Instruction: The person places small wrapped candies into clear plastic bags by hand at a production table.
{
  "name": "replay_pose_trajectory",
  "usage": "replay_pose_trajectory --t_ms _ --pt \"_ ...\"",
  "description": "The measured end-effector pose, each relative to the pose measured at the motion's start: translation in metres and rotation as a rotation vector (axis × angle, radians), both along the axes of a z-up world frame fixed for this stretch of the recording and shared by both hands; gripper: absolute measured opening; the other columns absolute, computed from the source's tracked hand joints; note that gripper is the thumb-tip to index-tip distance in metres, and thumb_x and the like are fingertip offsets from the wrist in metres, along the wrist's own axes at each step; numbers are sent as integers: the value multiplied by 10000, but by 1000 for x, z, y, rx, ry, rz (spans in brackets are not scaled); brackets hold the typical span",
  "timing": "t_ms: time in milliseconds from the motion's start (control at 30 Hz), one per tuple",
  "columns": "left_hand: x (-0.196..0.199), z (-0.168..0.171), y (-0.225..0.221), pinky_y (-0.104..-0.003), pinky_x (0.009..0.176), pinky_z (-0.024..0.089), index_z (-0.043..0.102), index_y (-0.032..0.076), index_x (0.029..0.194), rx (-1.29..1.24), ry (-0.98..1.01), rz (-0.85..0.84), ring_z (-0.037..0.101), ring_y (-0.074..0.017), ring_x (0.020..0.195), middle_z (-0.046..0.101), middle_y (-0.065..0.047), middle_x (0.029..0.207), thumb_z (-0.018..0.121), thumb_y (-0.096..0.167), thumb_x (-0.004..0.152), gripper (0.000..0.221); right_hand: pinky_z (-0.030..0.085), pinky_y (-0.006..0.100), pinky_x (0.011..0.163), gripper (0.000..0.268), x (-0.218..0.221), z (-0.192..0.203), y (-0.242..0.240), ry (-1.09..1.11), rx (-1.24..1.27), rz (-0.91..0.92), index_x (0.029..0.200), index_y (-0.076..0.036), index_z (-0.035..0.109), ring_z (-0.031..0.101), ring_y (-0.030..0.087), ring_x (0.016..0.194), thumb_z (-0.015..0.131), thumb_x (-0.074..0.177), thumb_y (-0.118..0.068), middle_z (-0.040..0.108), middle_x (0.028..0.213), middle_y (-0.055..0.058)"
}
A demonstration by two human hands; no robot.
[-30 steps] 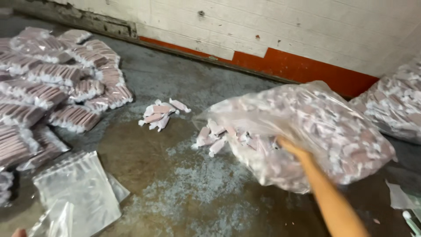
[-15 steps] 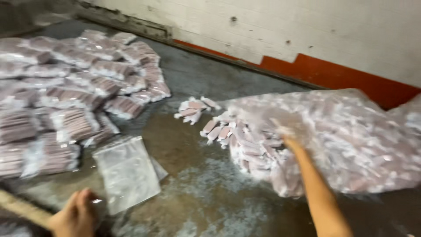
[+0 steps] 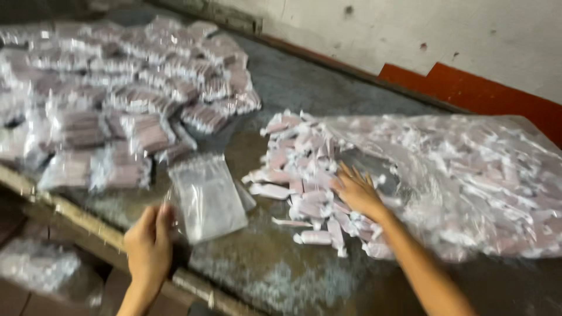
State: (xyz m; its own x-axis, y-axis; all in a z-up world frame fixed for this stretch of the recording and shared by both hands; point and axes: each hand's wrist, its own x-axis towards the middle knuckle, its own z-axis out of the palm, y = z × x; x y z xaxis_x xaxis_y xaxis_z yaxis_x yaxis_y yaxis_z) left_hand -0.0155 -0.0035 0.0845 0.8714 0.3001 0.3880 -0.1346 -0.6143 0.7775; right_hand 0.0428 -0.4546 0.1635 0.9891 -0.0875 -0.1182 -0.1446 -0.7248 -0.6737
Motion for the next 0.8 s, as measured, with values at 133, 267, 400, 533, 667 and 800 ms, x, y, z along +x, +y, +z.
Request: replay_pose_trajectory --t_ms 133,267,400,533,667,800 --pt "-11 17 -9 -439 749 493 700 25 1003 25 -286 -75 635 -360 836 663 -150 961 617 109 1080 141 257 460 1212 548 -17 -45 7 -255 -169 226 1497 -202 543 434 284 1460 310 1065 -444 547 1524 76" --pt "-19 30 -15 -574 760 533 745 -13 1065 -67 -293 -73 673 -501 919 731 -242 929 666 53 1038 107 372 524 1124 421 -49 -50 35 -776 -248 431 1408 -24 599 543 390 1343 552 995 -89 628 1392 211" --pt "0 21 -15 -507 819 544 604 128 1200 -156 -164 15 718 -409 885 753 -133 884 768 55 941 314 383 496 1118 423 -98 -64 50 -837 -596 556 1408 -154 615 566 286 1338 586 995 -241 636 1415 85" --pt "35 51 -29 -468 745 564 530 58 1110 -289 -331 17 737 -353 815 718 -150 866 806 62 948 320 350 525 1158 388 -129 -81 60 -891 -367 577 1356 -37 643 538 338 1377 582 974 -76 623 1449 144" --pt "81 97 -69 -244 660 554 652 14 975 -199 -696 -88 652 -173 763 689 -117 892 580 -180 907 217 335 462 1252 486 -171 -49 65 -562 -86 832 1374 -51 595 568 266 1384 638 907 78 591 1459 132" --pt "104 60 -92 -320 783 582 633 -47 938 -103 -781 -162 614 -272 886 615 -156 918 502 -197 948 200 489 471 1183 290 -169 -50 41 -661 -69 730 1200 -60 717 667 308 1252 668 920 -4 715 1286 161"
